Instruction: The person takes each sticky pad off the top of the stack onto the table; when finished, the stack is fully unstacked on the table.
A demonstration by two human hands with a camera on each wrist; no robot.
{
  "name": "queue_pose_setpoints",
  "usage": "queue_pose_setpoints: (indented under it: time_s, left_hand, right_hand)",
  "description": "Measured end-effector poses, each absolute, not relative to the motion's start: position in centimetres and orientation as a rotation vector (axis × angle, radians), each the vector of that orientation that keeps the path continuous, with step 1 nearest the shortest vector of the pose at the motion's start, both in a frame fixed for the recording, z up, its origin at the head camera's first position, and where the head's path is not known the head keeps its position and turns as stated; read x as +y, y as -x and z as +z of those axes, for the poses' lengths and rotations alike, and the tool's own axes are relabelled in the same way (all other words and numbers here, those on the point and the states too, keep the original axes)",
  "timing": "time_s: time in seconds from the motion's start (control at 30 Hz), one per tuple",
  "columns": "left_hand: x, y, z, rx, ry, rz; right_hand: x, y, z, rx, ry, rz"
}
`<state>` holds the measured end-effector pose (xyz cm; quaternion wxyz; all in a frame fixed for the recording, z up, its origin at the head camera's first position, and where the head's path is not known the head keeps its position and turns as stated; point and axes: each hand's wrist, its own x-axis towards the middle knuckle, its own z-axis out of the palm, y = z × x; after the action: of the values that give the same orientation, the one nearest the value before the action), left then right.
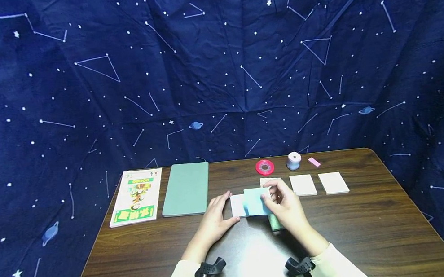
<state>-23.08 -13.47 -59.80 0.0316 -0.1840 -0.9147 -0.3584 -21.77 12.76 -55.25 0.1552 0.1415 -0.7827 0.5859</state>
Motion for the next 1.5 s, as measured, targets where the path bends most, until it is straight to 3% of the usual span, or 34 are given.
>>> queue_pose_setpoints:
  time_s: [0.27, 0.97, 1.5]
  left_hand:
    - [-13.4, 23.1, -59.9, -2.825, 0.571, -1.094]
    - [-13.5, 23.1, -60.0, -2.822, 0.567, -1.077]
    - [-13.4, 23.0, -59.7, -2.843, 0.554, -1.076]
  right_hand:
    - [16.9, 21.4, -55.3, -2.119, -0.267, 1.899]
    - [25.6, 19.5, -58.1, -2.197, 0.073, 1.795]
    - [27.2, 19.8, -59.9, -2.470, 0.168, 1.679]
